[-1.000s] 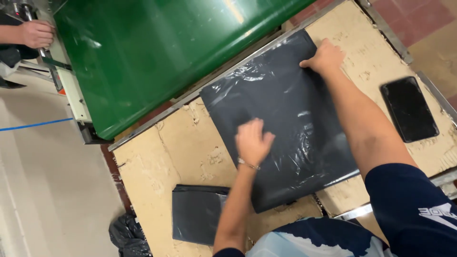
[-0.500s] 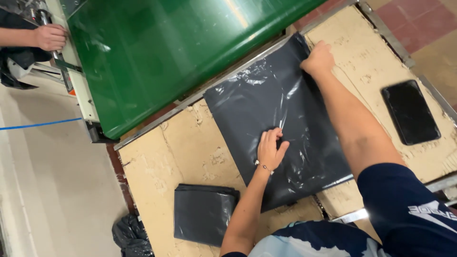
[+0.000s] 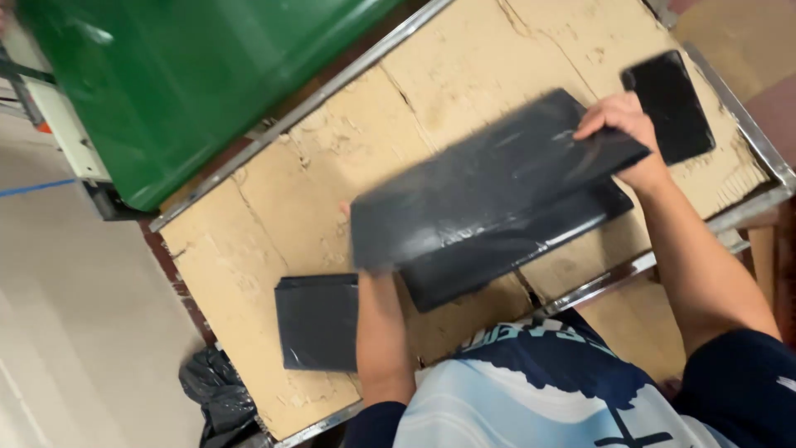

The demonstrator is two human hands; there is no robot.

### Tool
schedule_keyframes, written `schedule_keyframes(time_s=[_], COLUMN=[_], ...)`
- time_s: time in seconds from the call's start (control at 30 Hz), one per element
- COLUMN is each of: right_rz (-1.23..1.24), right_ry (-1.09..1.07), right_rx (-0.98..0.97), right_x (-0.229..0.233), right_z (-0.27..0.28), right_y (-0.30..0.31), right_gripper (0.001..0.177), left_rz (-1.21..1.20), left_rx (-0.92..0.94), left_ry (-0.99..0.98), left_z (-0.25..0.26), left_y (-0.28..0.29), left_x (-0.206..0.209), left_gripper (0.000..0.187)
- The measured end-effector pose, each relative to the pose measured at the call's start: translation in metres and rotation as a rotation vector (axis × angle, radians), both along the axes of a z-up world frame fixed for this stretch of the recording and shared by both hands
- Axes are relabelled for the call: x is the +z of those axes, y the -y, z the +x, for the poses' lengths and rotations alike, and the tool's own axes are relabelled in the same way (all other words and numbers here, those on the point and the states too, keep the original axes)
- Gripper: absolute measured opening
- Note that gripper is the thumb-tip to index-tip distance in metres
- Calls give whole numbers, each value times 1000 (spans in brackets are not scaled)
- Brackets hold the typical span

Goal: Folding plastic bags and placing them into a basket

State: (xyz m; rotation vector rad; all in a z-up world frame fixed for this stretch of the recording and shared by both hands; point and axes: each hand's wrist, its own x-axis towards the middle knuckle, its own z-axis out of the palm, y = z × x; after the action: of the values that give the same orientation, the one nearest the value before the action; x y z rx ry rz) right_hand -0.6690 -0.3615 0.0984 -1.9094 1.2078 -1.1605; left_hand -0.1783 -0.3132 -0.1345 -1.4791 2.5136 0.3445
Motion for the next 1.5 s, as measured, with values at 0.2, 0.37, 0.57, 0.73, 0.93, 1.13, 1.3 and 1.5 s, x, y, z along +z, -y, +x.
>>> schedule_keyframes(time_s=[0.2,0.37,0.57,0.73,0.93,1.13,1.3,1.5], right_rz=[10,45,-223,-345,-252,363,985,1110], right_ry=[-285,-485,-1263,-711,-537,84,467,925], right_rx=[-141,-180,-125,261,316,274,-286,-495], right_x=[-83,-86,-78,-65,-95,-117,-94,-104], right_z=[-34,-43,-57,85,102,27,12,5], right_y=[-65,-75,-113,-162,-201,-223,-216,-194], right_gripper=[10,19,44,50,47,30,30,21], left_rz=[796,-219,-570,-740,32,962,1367,164], left_rx=[1578,1365,159,-266,-345,116,447,332], left_ry=[-1871,-1016,-588,-313,-510,-809,-1025,-751], left_z=[5,-20,-79,-100,-174,-207,-184,-192], left_y=[-8,-35,-136,-164,-110,24,49,23], left_x=[51,14,133,127,188,136,136,90], left_gripper=[42,63,32,18,27,67,109,48])
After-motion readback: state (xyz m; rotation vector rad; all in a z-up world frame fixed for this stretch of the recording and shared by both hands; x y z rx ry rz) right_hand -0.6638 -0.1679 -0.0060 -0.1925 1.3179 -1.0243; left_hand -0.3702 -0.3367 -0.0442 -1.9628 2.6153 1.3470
